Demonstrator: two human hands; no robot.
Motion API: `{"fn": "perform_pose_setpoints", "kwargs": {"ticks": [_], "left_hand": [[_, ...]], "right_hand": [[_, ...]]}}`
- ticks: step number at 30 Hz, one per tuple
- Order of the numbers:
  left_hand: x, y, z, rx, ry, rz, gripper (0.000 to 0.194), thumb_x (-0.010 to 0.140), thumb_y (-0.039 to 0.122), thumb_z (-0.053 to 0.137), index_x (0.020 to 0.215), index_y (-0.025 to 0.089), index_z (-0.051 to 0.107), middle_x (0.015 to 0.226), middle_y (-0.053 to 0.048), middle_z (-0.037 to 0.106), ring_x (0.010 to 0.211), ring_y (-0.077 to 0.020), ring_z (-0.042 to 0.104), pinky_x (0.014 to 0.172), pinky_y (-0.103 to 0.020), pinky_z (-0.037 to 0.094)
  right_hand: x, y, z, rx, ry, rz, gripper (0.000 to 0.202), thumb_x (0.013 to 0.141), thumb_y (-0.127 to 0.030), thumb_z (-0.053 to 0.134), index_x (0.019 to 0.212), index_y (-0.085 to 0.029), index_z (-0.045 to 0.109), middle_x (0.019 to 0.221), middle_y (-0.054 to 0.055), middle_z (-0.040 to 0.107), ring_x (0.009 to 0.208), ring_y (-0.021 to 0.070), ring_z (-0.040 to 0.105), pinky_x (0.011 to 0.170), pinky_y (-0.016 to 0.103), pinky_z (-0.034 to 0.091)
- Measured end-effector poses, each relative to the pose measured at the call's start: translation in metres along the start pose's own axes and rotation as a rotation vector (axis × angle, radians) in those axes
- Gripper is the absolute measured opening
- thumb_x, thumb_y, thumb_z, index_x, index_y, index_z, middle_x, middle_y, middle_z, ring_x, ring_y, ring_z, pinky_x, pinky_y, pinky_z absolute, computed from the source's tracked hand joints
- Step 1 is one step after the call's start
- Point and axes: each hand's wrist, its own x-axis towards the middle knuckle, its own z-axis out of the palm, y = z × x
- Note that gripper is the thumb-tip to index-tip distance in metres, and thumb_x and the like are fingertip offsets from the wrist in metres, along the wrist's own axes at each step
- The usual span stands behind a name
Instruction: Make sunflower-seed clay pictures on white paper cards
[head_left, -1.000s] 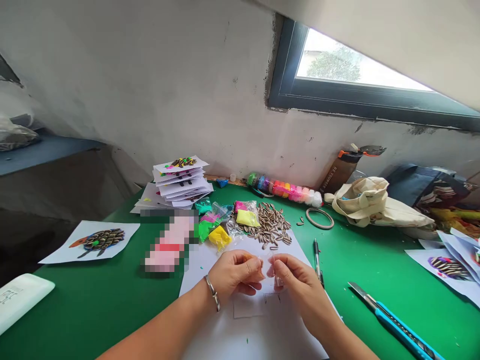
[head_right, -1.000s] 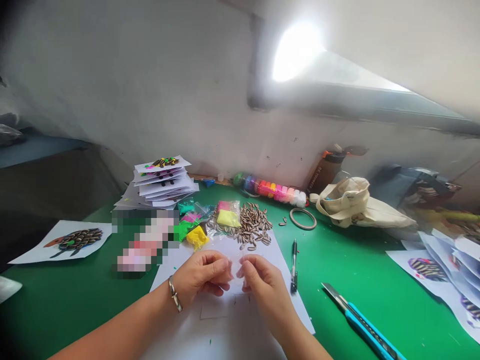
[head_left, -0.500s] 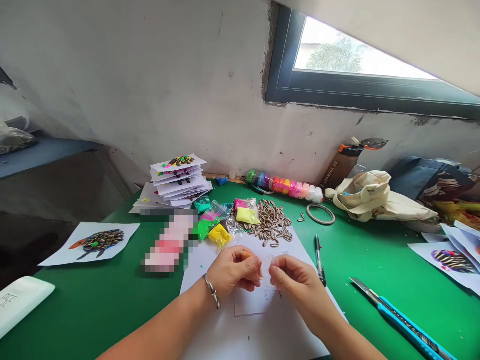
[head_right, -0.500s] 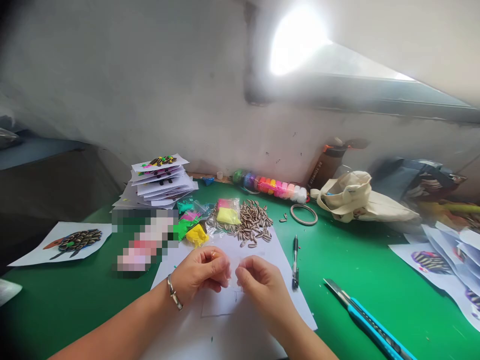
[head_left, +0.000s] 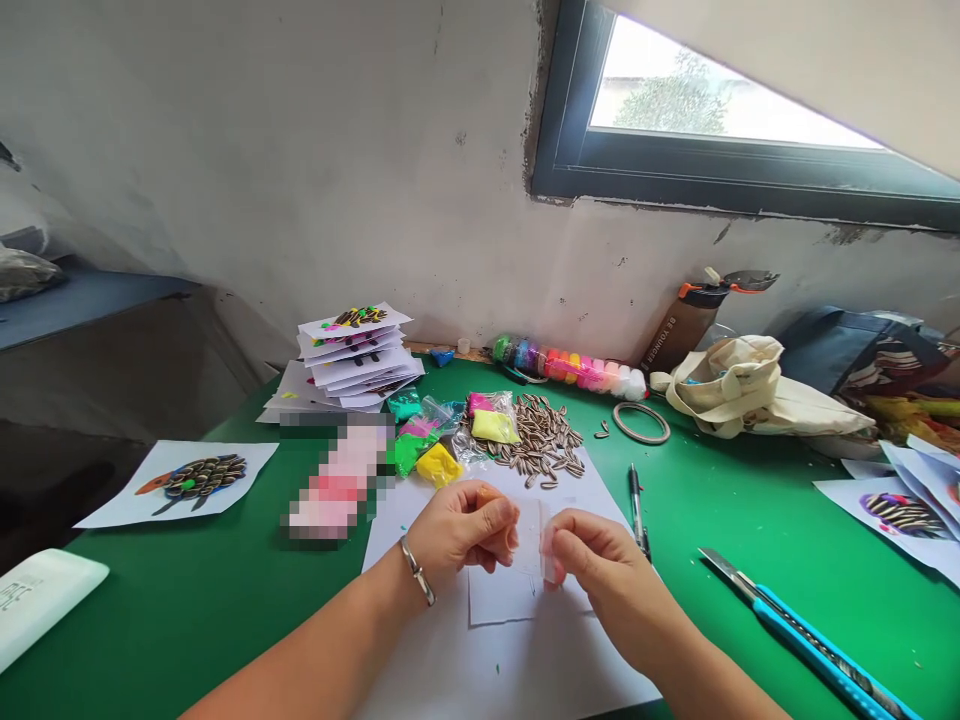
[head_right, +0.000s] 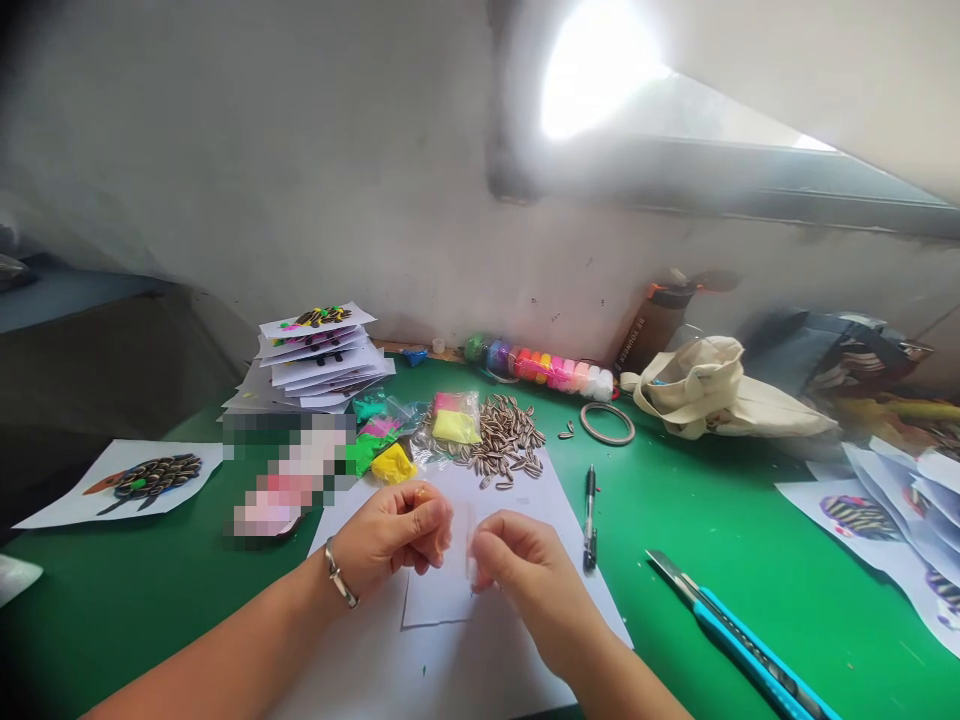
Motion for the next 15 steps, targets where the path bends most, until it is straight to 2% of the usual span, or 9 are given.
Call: {"fn": "perform_pose_setpoints", "kwargs": {"ticks": [2,6,11,15], "left_hand": [[0.0,0.0,-0.002,-0.032,-0.001,-0.016,0.046,0.065,0.056,0.076,0.064,0.014,0.058,0.059,-0.001,0.06,0.051,-0.0104,0.059,0.045,-0.019,0.04],[0.0,-0.002,-0.004,-0.044,-0.039,-0.011,0.044,0.068,0.055,0.075,0.067,0.014,0.06,0.062,-0.002,0.062,0.052,-0.0099,0.058,0.048,-0.019,0.041],[0.0,-0.003,-0.004,-0.014,-0.032,-0.021,0.043,0.07,0.054,0.074,0.069,0.014,0.06,0.065,-0.002,0.063,0.055,-0.0108,0.06,0.049,-0.02,0.042],[0.001,-0.003,-0.004,0.0,-0.009,-0.045,0.046,0.067,0.057,0.075,0.067,0.014,0.059,0.064,-0.002,0.062,0.054,-0.0115,0.06,0.048,-0.02,0.042]], "right_hand": [[0.0,-0.003,-0.001,-0.007,-0.017,-0.019,0.036,0.088,-0.045,0.054,0.067,-0.016,0.061,0.066,0.003,0.057,0.068,0.0153,0.049,0.069,0.029,0.038],[-0.002,-0.01,0.0,-0.062,-0.031,-0.001,0.023,0.084,-0.035,0.06,0.07,-0.018,0.064,0.068,0.001,0.056,0.069,0.015,0.049,0.068,0.028,0.038],[-0.003,-0.012,-0.002,-0.091,-0.038,-0.039,0.029,0.086,-0.04,0.056,0.07,-0.018,0.064,0.068,0.001,0.056,0.069,0.0149,0.05,0.067,0.028,0.039],[-0.003,-0.011,-0.001,-0.106,0.024,0.003,0.028,0.083,-0.041,0.06,0.069,-0.017,0.064,0.065,0.001,0.057,0.064,0.0144,0.05,0.063,0.027,0.039]]}}
